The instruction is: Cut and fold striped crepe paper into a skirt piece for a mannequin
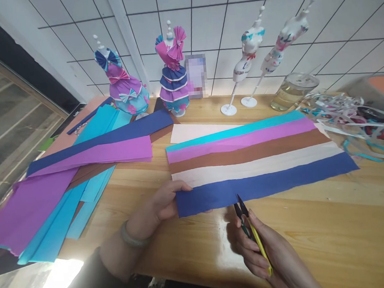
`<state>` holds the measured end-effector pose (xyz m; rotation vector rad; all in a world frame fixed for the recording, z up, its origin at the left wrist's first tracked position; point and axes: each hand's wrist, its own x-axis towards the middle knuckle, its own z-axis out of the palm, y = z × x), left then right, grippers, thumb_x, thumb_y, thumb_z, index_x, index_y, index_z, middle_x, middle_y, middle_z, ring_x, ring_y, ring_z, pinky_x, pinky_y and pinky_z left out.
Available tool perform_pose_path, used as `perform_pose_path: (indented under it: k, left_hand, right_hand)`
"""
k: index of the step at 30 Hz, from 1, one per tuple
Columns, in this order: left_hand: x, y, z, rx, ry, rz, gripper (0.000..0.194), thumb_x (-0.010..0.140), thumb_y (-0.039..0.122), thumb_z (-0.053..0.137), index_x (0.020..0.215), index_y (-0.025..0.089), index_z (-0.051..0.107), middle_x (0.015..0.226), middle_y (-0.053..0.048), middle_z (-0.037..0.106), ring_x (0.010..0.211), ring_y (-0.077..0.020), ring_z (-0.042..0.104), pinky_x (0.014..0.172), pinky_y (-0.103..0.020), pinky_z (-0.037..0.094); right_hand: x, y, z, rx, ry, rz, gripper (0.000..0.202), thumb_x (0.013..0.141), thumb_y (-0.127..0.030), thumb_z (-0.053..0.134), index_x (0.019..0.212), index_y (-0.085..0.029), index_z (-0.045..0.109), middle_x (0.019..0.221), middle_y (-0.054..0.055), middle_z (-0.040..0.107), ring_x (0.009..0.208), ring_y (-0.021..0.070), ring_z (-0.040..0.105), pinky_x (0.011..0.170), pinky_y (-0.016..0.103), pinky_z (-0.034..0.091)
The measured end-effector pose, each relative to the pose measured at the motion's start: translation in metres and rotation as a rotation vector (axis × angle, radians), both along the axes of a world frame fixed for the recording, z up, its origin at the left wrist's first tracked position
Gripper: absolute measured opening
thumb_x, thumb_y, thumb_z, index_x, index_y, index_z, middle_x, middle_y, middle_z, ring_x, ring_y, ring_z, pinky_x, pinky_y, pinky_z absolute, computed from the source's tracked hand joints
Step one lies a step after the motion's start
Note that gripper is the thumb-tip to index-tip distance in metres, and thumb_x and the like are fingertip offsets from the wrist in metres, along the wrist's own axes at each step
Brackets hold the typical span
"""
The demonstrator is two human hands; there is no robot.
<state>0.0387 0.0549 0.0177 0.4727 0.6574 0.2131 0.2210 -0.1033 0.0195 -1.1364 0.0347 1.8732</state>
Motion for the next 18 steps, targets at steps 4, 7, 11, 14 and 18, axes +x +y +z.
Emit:
perform_pose_path:
  k: [4, 7, 11, 14, 18]
  left_hand:
    - [0.0008, -0.0002, 0.0026, -0.018, -0.034, 0.025, 0.033, 0.072, 0.016, 0.050, 0.100, 0.017, 0.068, 0.090, -0.008, 0.071, 0.097, -0.0290, 0.063, 0.088, -0.041, 0.046]
    - [0.0001, 0.0003, 0.0020, -0.029, -0.027, 0.027, 0.032, 0.072, 0.016, 0.050, 0.099, 0.017, 0.068, 0.087, -0.007, 0.071, 0.093, -0.0276, 0.064, 0.087, -0.040, 0.047]
    - [-0.0015, 0.0013, -0.0008, -0.024, -0.019, -0.005, 0.028, 0.073, 0.019, 0.049, 0.092, 0.015, 0.069, 0.082, -0.008, 0.071, 0.083, -0.0263, 0.066, 0.087, -0.040, 0.047]
    - [-0.0018, 0.0016, -0.0017, -0.017, -0.028, -0.013, 0.028, 0.074, 0.020, 0.049, 0.092, 0.014, 0.069, 0.084, -0.009, 0.071, 0.087, -0.0272, 0.065, 0.088, -0.039, 0.047]
    - [-0.0011, 0.0012, -0.0015, -0.017, -0.028, -0.021, 0.030, 0.074, 0.020, 0.049, 0.097, 0.015, 0.068, 0.083, -0.008, 0.071, 0.092, -0.0282, 0.065, 0.089, -0.040, 0.045]
  right_hand:
    - [-0.0005, 0.0001, 0.0009, -0.004, 0.001, 0.005, 0.044, 0.077, -0.061, 0.060, 0.087, -0.019, 0.053, 0.053, -0.009, 0.036, 0.034, -0.0002, 0.022, 0.032, 0.014, 0.018]
    - [-0.0006, 0.0000, 0.0015, -0.012, -0.011, 0.002, 0.044, 0.076, -0.062, 0.060, 0.087, -0.019, 0.053, 0.053, -0.010, 0.035, 0.034, -0.0001, 0.022, 0.031, 0.014, 0.019]
    - [-0.0003, 0.0010, 0.0027, -0.008, -0.021, 0.011, 0.043, 0.077, -0.061, 0.060, 0.086, -0.020, 0.053, 0.053, -0.010, 0.036, 0.034, -0.0001, 0.021, 0.032, 0.014, 0.018]
    - [-0.0014, 0.0034, 0.0040, 0.009, -0.028, 0.016, 0.042, 0.077, -0.061, 0.059, 0.085, -0.020, 0.052, 0.052, -0.010, 0.035, 0.035, 0.0000, 0.020, 0.031, 0.014, 0.017]
    - [-0.0045, 0.0075, 0.0059, 0.009, -0.050, -0.002, 0.043, 0.076, -0.061, 0.061, 0.085, -0.020, 0.052, 0.053, -0.010, 0.035, 0.035, -0.0001, 0.019, 0.032, 0.013, 0.016]
